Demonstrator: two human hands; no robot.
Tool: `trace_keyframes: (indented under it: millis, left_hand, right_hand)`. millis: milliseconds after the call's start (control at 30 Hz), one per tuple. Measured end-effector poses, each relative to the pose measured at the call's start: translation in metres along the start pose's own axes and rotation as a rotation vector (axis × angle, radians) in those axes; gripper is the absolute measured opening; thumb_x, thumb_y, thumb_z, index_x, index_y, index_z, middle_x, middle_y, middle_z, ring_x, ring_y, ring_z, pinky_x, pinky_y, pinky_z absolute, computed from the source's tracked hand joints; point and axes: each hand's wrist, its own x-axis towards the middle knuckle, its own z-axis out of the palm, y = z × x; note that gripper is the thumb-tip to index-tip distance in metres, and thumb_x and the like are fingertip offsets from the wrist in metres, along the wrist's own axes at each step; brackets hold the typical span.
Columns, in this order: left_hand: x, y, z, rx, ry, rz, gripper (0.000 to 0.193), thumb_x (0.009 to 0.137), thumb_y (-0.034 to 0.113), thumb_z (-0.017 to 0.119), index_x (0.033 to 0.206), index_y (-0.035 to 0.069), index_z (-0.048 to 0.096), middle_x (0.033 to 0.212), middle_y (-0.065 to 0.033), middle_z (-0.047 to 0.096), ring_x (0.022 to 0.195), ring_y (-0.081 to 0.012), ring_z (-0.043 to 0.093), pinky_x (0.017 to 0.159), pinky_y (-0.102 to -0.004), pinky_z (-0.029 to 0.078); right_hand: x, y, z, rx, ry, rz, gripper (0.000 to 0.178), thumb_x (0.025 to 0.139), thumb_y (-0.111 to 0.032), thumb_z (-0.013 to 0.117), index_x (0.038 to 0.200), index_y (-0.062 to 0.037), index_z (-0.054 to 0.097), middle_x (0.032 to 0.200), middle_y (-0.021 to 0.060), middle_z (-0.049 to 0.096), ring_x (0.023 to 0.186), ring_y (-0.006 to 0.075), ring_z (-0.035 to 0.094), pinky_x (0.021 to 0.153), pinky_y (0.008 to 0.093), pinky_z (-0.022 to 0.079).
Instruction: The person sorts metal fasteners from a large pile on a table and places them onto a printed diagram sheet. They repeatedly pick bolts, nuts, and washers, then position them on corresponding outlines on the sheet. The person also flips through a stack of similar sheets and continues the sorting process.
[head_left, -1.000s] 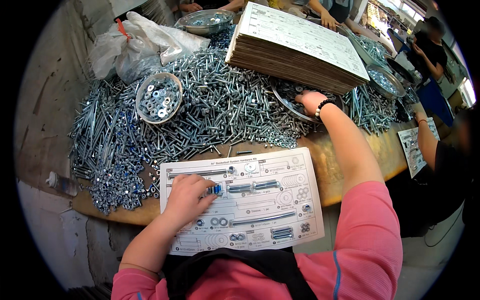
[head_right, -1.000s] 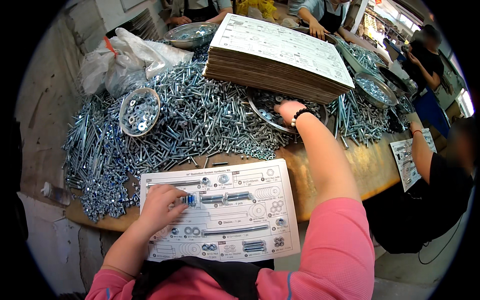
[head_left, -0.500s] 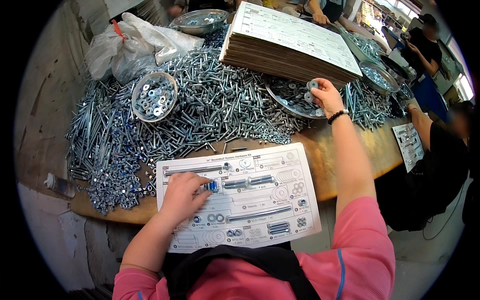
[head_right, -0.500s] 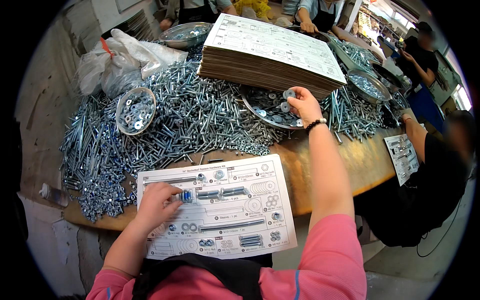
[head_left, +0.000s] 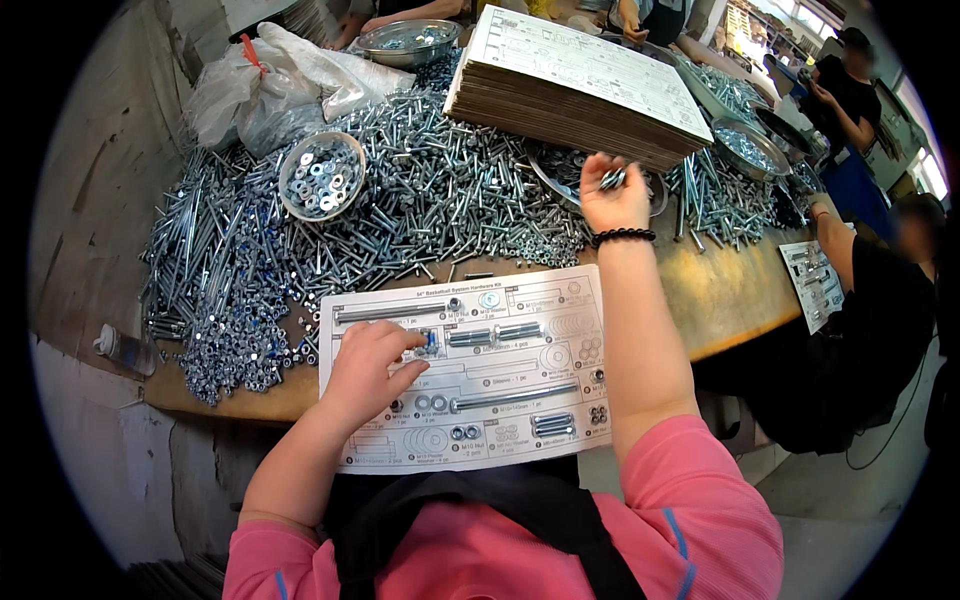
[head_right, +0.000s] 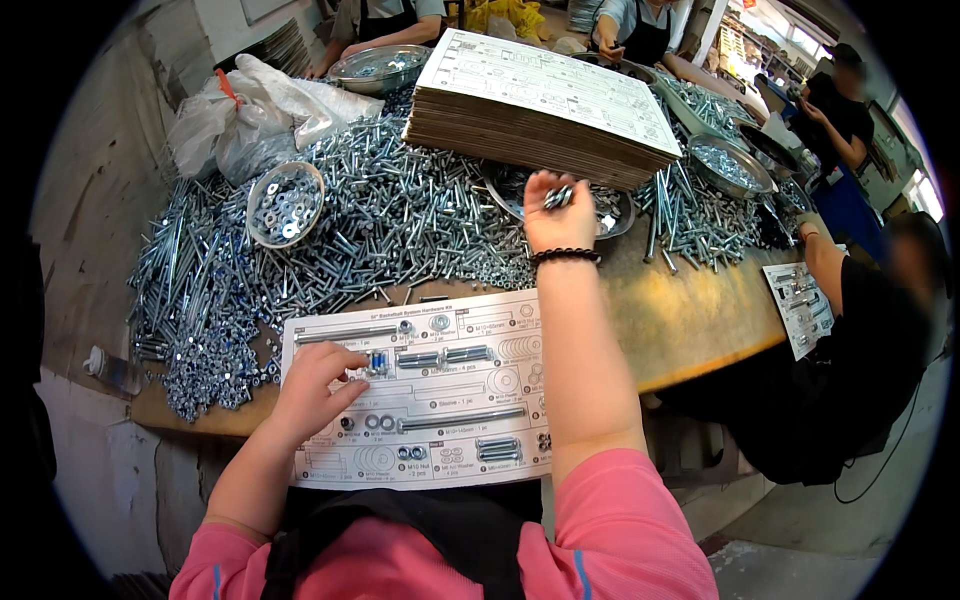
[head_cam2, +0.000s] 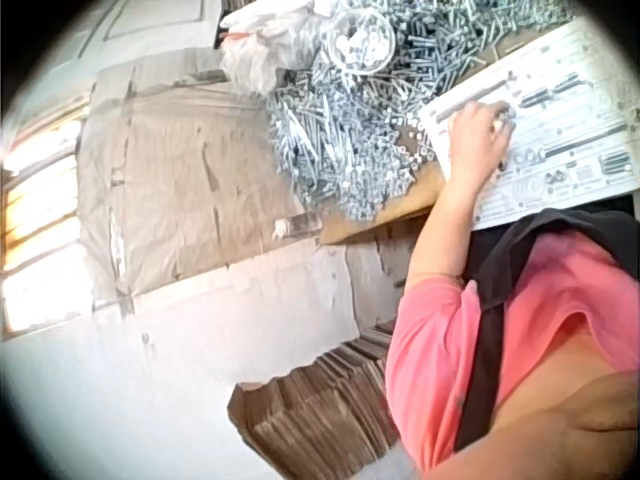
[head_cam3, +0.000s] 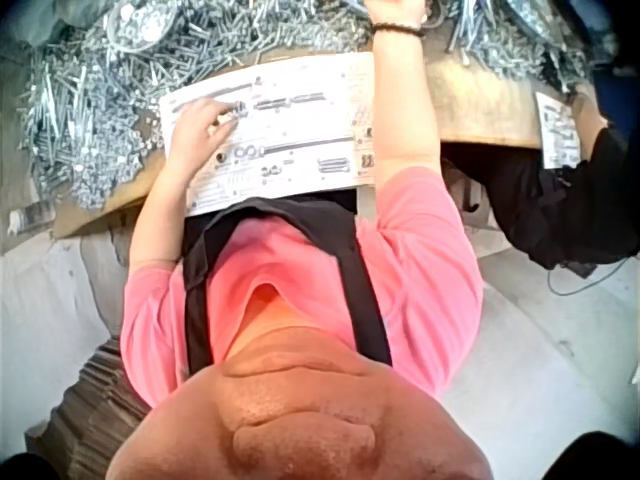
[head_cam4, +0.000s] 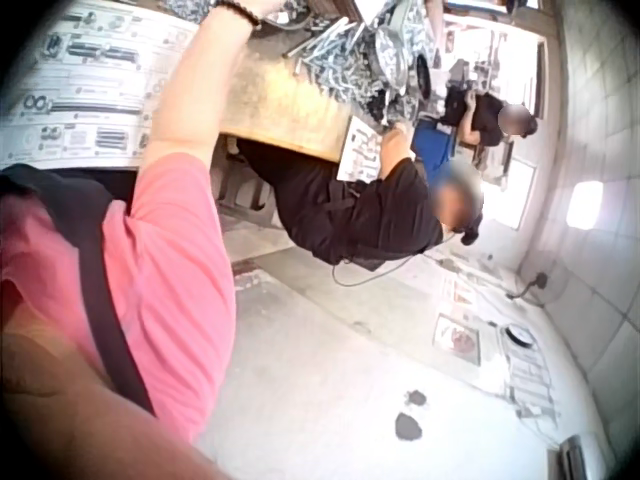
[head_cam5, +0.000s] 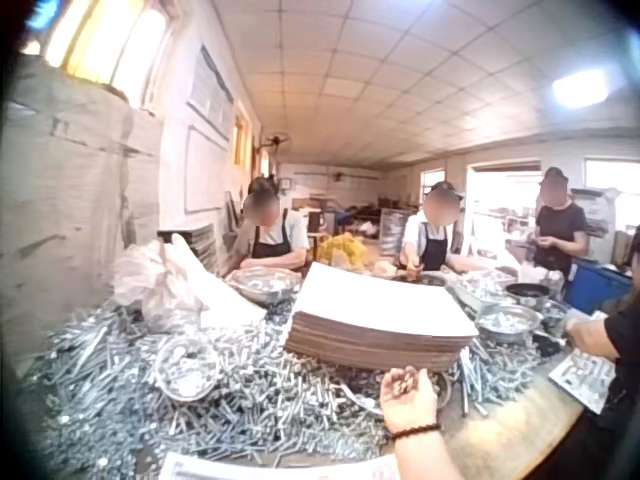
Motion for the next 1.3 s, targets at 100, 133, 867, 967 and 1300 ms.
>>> trace_keyframes:
  millis: [100,133,867,967,1300]
  left_hand:
    - [0.000,0.003,0.000,0.023,0.032,0.057,0.022,0.071,0.019,0.067,0.090,0.010,0.062,0.082,-0.0037,0.058,0.080,-0.0229,0.053,0.077,-0.0350,0.037]
    - [0.002,0.005,0.001,0.019,0.024,0.064,0.022,0.071,0.019,0.067,0.090,0.010,0.062,0.082,-0.0037,0.058,0.081,-0.0229,0.053,0.077,-0.0351,0.037]
    - [0.028,0.024,0.021,-0.472,0.282,-0.185,0.030,0.073,-0.001,0.061,0.102,0.003,0.056,0.089,-0.0057,0.054,0.070,-0.0119,0.053,0.061,-0.0230,0.044]
    - [0.027,0.027,0.020,-0.428,0.314,-0.109,0.032,0.072,-0.003,0.060,0.103,0.003,0.056,0.089,-0.0053,0.054,0.069,-0.0114,0.052,0.060,-0.0226,0.044]
    - [0.024,0.027,0.015,-0.449,0.245,-0.070,0.040,0.070,-0.006,0.059,0.107,0.005,0.054,0.088,-0.0033,0.053,0.068,-0.0084,0.049,0.058,-0.0208,0.042]
  right_hand:
    - [-0.024,0.020,-0.016,0.002,-0.016,0.052,0.027,0.091,-0.028,0.046,0.079,-0.0045,0.048,0.076,0.0123,0.055,0.074,0.0238,0.058,0.075,0.0400,0.053]
    - [-0.028,0.028,-0.020,0.010,0.061,0.087,0.025,0.091,-0.026,0.046,0.080,-0.0041,0.049,0.077,0.0122,0.055,0.075,0.0234,0.058,0.076,0.0391,0.053]
    - [-0.188,0.141,-0.059,-0.350,-0.292,0.380,0.039,0.097,-0.026,0.028,0.126,-0.0015,0.038,0.115,0.0080,0.045,0.105,0.0211,0.044,0.096,0.0346,0.035]
    - [-0.191,0.140,-0.058,-0.324,-0.254,0.399,0.046,0.097,-0.033,0.025,0.129,-0.0027,0.035,0.122,0.0075,0.043,0.110,0.0207,0.041,0.099,0.0349,0.032]
    - [-0.198,0.122,-0.038,-0.369,-0.258,0.304,0.055,0.095,-0.045,0.023,0.132,-0.0047,0.032,0.137,0.0094,0.033,0.123,0.0211,0.032,0.104,0.0347,0.024]
